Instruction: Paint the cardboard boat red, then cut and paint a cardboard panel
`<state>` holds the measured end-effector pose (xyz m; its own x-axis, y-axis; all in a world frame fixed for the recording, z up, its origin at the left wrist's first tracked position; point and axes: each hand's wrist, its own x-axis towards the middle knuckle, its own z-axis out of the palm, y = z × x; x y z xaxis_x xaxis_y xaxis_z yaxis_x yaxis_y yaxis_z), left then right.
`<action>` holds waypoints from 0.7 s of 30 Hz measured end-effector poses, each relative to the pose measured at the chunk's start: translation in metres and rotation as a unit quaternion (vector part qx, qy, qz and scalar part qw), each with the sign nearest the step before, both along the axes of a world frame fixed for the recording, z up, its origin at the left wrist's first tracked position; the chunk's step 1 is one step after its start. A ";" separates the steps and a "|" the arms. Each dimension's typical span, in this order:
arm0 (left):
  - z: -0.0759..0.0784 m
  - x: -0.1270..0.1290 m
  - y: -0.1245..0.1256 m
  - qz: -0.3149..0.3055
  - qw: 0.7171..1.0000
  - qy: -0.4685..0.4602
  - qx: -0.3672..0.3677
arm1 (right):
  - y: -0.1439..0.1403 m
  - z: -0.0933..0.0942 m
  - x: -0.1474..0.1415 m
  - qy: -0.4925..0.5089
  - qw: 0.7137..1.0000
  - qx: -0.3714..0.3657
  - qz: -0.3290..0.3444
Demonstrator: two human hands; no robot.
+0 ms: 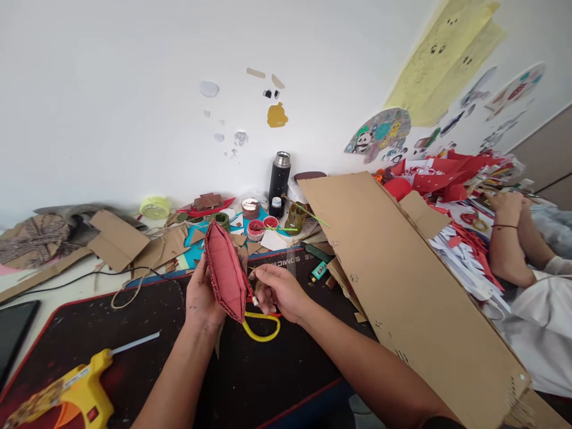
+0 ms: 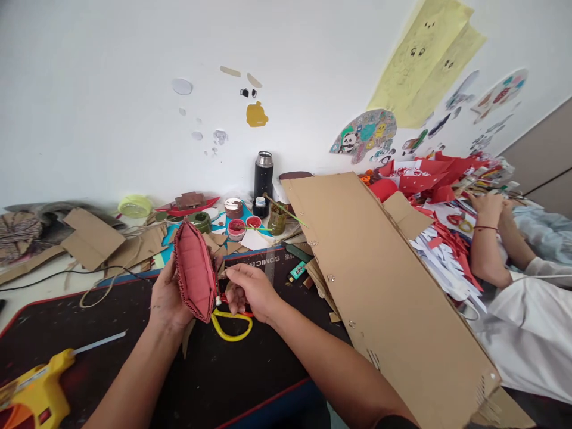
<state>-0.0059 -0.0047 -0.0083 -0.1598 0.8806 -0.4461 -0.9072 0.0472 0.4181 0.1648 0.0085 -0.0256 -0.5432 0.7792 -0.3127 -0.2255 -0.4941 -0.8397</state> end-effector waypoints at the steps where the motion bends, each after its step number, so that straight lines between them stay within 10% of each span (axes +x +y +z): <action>1: 0.000 0.000 0.001 0.010 1.000 0.005 -0.005 | 0.000 0.001 0.000 -0.005 1.000 0.018 -0.007; 21: 0.006 0.007 0.002 0.048 0.997 0.024 -0.048 | -0.001 0.015 -0.005 -0.220 0.899 0.377 -0.021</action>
